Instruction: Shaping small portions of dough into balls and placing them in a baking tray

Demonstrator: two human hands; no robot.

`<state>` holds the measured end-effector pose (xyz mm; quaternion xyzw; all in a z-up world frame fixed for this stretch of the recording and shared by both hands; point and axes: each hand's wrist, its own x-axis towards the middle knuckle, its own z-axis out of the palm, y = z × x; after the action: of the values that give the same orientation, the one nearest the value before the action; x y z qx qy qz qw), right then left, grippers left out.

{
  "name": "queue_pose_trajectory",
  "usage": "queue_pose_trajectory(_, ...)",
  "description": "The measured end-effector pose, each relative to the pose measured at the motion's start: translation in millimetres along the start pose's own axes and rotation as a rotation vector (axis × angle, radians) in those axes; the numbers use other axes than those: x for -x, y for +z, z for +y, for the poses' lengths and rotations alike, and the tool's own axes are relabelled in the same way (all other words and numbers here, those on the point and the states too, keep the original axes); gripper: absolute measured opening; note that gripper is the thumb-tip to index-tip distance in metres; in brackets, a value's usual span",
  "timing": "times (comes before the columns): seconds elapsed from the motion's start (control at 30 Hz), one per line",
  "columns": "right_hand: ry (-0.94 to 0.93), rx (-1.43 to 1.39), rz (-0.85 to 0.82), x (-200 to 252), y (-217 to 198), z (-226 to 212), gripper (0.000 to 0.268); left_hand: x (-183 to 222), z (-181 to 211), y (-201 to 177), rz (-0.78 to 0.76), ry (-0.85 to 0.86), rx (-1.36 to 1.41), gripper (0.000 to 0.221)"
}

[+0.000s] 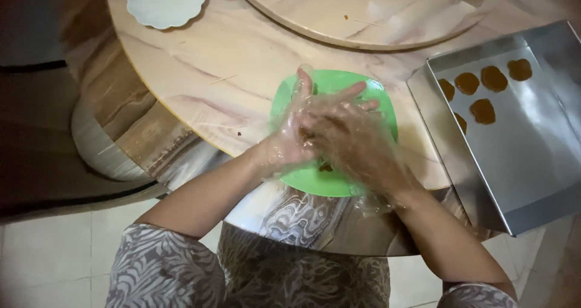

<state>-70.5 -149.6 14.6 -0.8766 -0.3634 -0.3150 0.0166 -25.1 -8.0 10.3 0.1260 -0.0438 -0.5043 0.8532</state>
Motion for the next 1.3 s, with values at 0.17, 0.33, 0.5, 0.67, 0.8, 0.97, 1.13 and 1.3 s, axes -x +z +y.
queue_pose_trajectory(0.17,0.686,-0.746,-0.431,-38,-24,-3,0.035,-6,-3,-7,-0.162,0.021,0.158,0.104)
queue_pose_trajectory(0.33,0.451,-0.567,-0.201,-16,4,-6,0.036,-1,4,1,-0.213,-0.036,0.294,0.114)
queue_pose_trajectory(0.5,-0.061,-0.06,0.323,-26,-36,-5,0.053,-7,19,-11,-0.193,-0.003,0.172,0.114)
queue_pose_trajectory(0.67,0.24,-0.285,-0.114,-32,-31,-15,0.084,-6,25,-19,-0.485,0.08,0.327,0.104)
queue_pose_trajectory(0.8,0.294,-0.107,-0.109,-24,-16,-6,0.066,3,10,29,-0.079,0.237,0.085,0.11)
queue_pose_trajectory(0.97,0.309,-0.025,0.103,3,34,-9,0.045,8,16,34,0.087,0.216,-0.07,0.098)
queue_pose_trajectory(1.13,0.592,-0.456,-0.007,-7,4,-8,0.037,-6,8,-3,0.164,0.173,-0.166,0.102)
queue_pose_trajectory(1.3,0.663,-0.72,-0.016,-12,-10,2,0.021,-13,14,-11,0.183,0.168,-0.169,0.102)
